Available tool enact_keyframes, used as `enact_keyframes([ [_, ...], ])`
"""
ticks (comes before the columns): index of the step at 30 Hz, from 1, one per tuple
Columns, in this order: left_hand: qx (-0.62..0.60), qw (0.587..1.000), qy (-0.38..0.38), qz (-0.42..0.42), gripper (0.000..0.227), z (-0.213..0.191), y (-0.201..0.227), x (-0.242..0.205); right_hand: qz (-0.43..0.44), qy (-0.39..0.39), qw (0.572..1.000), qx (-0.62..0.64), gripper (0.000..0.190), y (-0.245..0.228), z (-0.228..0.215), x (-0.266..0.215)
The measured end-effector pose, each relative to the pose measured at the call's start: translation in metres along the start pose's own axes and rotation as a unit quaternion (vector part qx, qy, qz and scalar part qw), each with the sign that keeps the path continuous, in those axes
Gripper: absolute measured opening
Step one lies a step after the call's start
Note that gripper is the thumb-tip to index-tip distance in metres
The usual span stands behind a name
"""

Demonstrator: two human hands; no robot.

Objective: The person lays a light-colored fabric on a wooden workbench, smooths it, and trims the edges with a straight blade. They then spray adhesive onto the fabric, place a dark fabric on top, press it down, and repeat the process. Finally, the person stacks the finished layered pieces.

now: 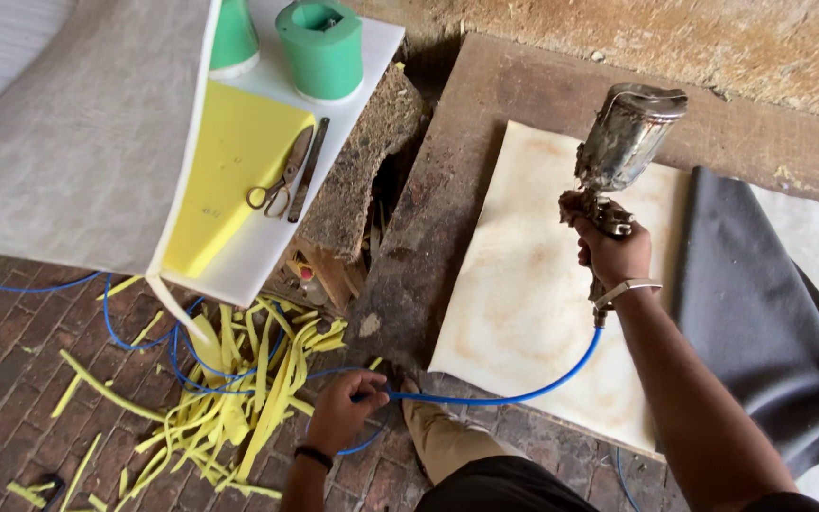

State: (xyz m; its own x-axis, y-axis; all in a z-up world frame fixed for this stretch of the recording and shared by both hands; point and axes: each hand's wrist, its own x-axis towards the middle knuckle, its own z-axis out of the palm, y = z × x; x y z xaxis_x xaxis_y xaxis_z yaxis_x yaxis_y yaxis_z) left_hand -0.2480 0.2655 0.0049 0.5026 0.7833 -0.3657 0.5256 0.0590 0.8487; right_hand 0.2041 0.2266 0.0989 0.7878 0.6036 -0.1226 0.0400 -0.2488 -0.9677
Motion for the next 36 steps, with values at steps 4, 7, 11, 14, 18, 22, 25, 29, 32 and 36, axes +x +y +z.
enact_keyframes([
  [4, -0.014, 1.000, 0.016, -0.010, 0.028, -0.021, -0.007, 0.030, -0.019, 0.063, 0.997, 0.041, 0.018, -0.011, 0.031, 0.052],
  [7, 0.002, 0.999, 0.031, -0.028, 0.025, -0.058, -0.013, 0.051, -0.080, 0.067, 0.986, 0.131, 0.022, -0.002, 0.075, 0.080],
  [11, 0.001, 0.993, 0.103, -0.048, 0.027, -0.109, -0.041, 0.082, -0.043, 0.051, 0.981, 0.180, 0.027, 0.023, 0.133, 0.103],
  [14, 0.066, 0.973, 0.169, -0.144, 0.032, -0.155, -0.072, 0.083, 0.042, 0.064, 0.995, 0.056, 0.027, 0.042, 0.204, 0.107],
  [18, 0.134, 0.949, 0.191, -0.212, 0.041, -0.191, -0.110, 0.067, 0.175, 0.093, 0.978, 0.060, 0.054, 0.070, 0.319, 0.087],
  [22, 0.050, 0.965, 0.146, -0.213, 0.040, -0.191, -0.138, 0.050, 0.053, 0.110, 0.966, -0.229, 0.064, 0.103, 0.399, 0.067],
  [25, 0.032, 0.961, 0.122, -0.246, 0.040, -0.192, -0.153, 0.038, 0.033, 0.080, 0.934, -0.347, 0.068, 0.124, 0.423, 0.047],
  [29, -0.008, 0.971, 0.111, -0.213, 0.038, -0.192, -0.166, 0.036, 0.003, 0.048, 0.915, -0.401, 0.077, 0.141, 0.419, 0.019],
  [32, -0.034, 0.980, 0.104, -0.166, 0.038, -0.193, -0.168, 0.038, -0.113, 0.031, 0.930, -0.348, 0.057, 0.139, 0.405, -0.012],
  [36, -0.066, 0.992, 0.068, -0.085, 0.038, -0.175, -0.156, 0.046, -0.134, 0.027, 0.955, -0.262, 0.031, 0.116, 0.340, -0.055],
])
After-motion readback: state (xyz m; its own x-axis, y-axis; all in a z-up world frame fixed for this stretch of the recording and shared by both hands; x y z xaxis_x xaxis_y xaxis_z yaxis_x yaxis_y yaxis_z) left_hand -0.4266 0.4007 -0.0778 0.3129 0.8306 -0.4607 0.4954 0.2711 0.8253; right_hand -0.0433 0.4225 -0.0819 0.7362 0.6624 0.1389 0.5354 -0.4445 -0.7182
